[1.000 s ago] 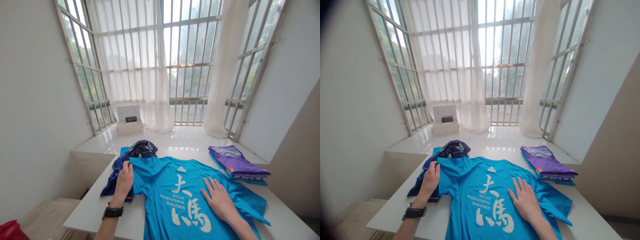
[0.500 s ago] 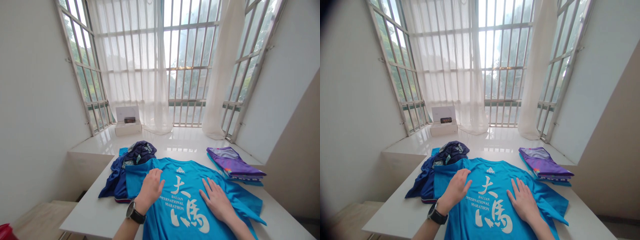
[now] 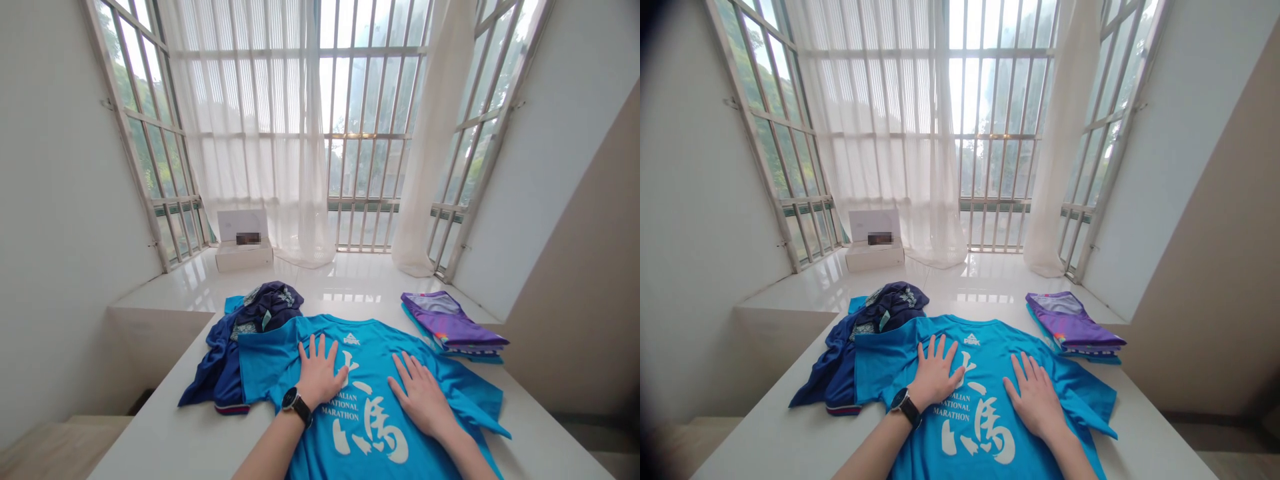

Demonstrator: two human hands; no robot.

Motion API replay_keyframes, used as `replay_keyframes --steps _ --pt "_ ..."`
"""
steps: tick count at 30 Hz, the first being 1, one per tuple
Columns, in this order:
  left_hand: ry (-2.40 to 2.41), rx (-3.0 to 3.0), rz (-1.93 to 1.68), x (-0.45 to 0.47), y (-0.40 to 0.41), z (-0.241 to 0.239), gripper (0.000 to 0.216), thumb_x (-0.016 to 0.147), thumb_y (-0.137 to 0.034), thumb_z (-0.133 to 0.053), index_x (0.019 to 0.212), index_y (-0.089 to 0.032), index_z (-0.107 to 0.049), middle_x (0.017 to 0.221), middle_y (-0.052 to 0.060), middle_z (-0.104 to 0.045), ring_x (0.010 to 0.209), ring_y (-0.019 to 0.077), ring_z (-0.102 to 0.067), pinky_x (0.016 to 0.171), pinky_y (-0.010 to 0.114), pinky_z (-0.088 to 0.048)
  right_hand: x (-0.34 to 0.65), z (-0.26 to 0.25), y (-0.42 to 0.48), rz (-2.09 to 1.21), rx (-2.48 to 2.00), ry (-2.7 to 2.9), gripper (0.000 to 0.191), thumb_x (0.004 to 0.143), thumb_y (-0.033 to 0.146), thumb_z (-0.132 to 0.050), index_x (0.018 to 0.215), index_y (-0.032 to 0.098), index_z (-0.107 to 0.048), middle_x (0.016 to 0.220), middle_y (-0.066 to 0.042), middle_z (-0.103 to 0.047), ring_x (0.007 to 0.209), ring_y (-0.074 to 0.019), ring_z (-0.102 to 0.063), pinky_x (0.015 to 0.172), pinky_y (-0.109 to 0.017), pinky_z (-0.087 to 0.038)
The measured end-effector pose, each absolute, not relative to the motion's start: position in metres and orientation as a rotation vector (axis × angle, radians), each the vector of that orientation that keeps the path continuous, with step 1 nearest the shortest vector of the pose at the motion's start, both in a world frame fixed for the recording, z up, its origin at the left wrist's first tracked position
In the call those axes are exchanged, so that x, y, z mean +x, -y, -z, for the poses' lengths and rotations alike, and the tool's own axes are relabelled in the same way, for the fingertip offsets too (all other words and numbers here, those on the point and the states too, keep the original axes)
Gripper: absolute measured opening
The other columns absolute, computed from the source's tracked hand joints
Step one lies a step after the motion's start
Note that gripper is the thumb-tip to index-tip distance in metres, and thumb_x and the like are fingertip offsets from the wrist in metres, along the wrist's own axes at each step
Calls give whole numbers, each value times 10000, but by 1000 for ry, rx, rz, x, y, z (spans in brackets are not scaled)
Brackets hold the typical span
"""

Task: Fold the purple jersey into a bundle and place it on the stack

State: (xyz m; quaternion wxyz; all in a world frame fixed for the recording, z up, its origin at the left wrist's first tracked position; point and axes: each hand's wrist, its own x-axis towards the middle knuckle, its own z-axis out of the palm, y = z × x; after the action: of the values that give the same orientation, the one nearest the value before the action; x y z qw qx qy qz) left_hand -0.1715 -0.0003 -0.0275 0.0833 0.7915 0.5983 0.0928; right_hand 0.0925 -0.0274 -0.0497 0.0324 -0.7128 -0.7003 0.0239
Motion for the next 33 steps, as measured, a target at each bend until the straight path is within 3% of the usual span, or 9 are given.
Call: replay_keyframes --steps 7,11,16,22,25,29,33 --pt "-1778 2374 -351 -172 -6 36 727 932 -686 -295 1537 -287 -345 1625 130 -253 1498 422 -96 1149 687 -34 103 60 25 -102 -1929 2001 644 939 540 -356 1412 137 -525 1538 -146 -433 1443 -291 -356 1197 -464 -280" --pt "-1826 2385 -409 -171 -8 36 680 963 -611 -319 1524 -230 -380 1624 125 -255 1505 384 -95 1179 635 -61 112 61 21 -107 -1734 1723 536 942 524 -344 1233 178 -632 1428 -127 -540 1352 -263 -466 1146 -431 -377" --pt "-1854 2377 -434 -170 -13 21 672 970 -522 -374 1520 -136 -373 1599 162 -294 1479 362 -191 1186 539 -189 128 55 2 -113 -1918 1649 513 926 452 -325 1206 176 -654 1394 -138 -557 1312 -256 -508 1121 -388 -395" --pt "-1858 2441 -321 -169 -38 0 679 953 -481 -430 1500 -80 -392 1544 235 -362 1410 400 -321 1135 523 -273 139 58 -8 -74 -2258 1533 567 877 512 -431 1327 224 -620 1464 -178 -458 1382 -434 -378 1104 -599 -310" --pt "-1904 2374 -263 -163 -51 7 676 957 -505 -424 1527 -147 -365 1558 233 -340 1417 442 -304 1128 580 -243 136 60 -1 33 -2485 1538 629 912 565 -381 1414 219 -532 1463 -187 -461 1365 -410 -407 1096 -536 -331" --pt "-1921 2353 -279 -156 -57 32 616 959 -556 -374 1524 -312 -369 1603 152 -295 1452 497 -188 1114 703 -91 123 57 10 149 -2505 1643 635 962 490 -275 1394 94 -521 1458 -204 -494 1345 -351 -438 1078 -463 -377" --pt "-1903 2420 -358 -154 -58 49 623 962 -542 -361 1531 -287 -361 1605 142 -297 1463 479 -175 1137 681 -54 97 49 14 180 -2335 1800 557 972 362 -259 1331 78 -575 1472 -163 -505 1262 -341 -500 1015 -449 -451"
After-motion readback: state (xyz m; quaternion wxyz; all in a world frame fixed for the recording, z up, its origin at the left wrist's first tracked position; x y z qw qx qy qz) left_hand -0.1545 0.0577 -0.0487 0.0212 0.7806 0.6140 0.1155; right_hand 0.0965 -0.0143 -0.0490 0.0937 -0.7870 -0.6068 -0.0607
